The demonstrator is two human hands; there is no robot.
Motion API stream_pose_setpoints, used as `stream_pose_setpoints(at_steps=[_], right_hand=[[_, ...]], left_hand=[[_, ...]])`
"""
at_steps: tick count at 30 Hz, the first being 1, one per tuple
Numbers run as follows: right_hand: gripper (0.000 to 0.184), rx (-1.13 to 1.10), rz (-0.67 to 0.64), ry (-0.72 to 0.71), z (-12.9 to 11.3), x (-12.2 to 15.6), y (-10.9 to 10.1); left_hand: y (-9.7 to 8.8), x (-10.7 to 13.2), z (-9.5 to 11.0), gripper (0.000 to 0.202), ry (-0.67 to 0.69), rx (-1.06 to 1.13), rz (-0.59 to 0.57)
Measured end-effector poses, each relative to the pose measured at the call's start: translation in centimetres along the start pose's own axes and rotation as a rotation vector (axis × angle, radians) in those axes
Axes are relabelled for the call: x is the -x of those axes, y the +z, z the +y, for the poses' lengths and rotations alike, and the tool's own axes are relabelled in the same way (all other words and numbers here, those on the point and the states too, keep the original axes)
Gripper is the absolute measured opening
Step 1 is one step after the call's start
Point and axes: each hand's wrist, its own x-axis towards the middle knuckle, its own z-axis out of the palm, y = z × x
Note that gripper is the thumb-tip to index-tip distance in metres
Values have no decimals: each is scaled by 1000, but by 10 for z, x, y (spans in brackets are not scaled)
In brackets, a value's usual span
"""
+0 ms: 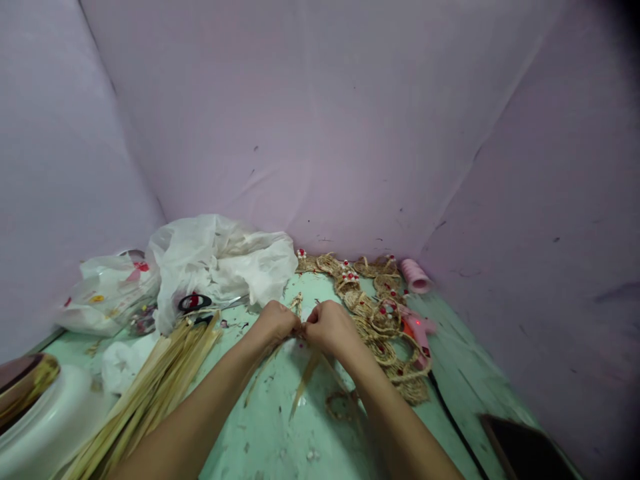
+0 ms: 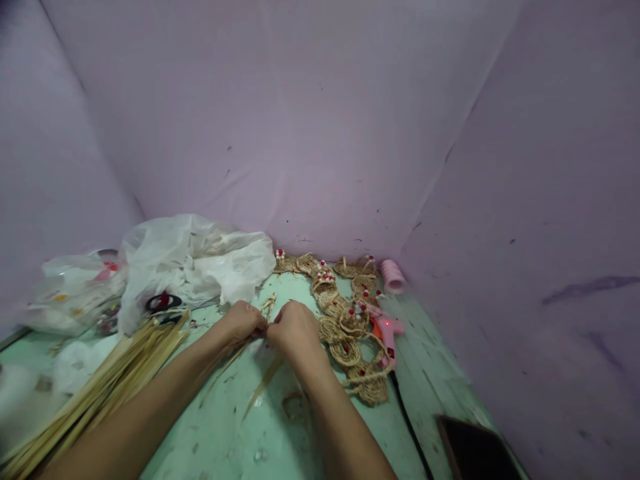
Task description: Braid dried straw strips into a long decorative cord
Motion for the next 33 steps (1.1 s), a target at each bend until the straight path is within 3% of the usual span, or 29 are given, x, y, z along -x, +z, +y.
stream_pose_setpoints(at_steps=[3,6,10,12,16,17,18,20,21,22,25,27,33], right_hand=[[18,-14,-91,-2,-4,7,-4],[18,-58,-91,-36,-10,12,0],[16,-130,-115,-97,-14,18,4],[16,-224,-272,-143,-11,23,-4],[9,-461,-914,-211,-2,31,-37],[9,-525,-909,-211,-1,31,-44],[9,-608,-752,-166,0,29,-48],[7,-783,-314,40,-2,23,-47],[7,-847,-184,142,-4,19,-43],[6,-902,-158,212,-6,16,-37],[5,-1035,-410,257,-14,9,-15],[10,-1069,-505,257,-15,6,-2],[18,-877,-352,259,-7,-7,16]], left_hand=[[0,7,4,22,-46,76,-11],[-4,10,6,20,-97,149,-68],[-12,5,1,15,-48,167,-169],[-17,2,-2,14,-10,161,-192],[-29,-1,-3,15,15,168,-291],[-31,-1,-4,15,17,179,-318],[-33,-2,-4,15,16,191,-345],[-34,-3,-5,18,14,213,-383],[-33,-3,-5,19,15,223,-397],[-32,-3,-6,19,16,232,-405],[-29,-4,-7,18,27,254,-397],[-27,-3,-7,18,42,260,-395],[-26,-1,-4,8,68,108,-355]])
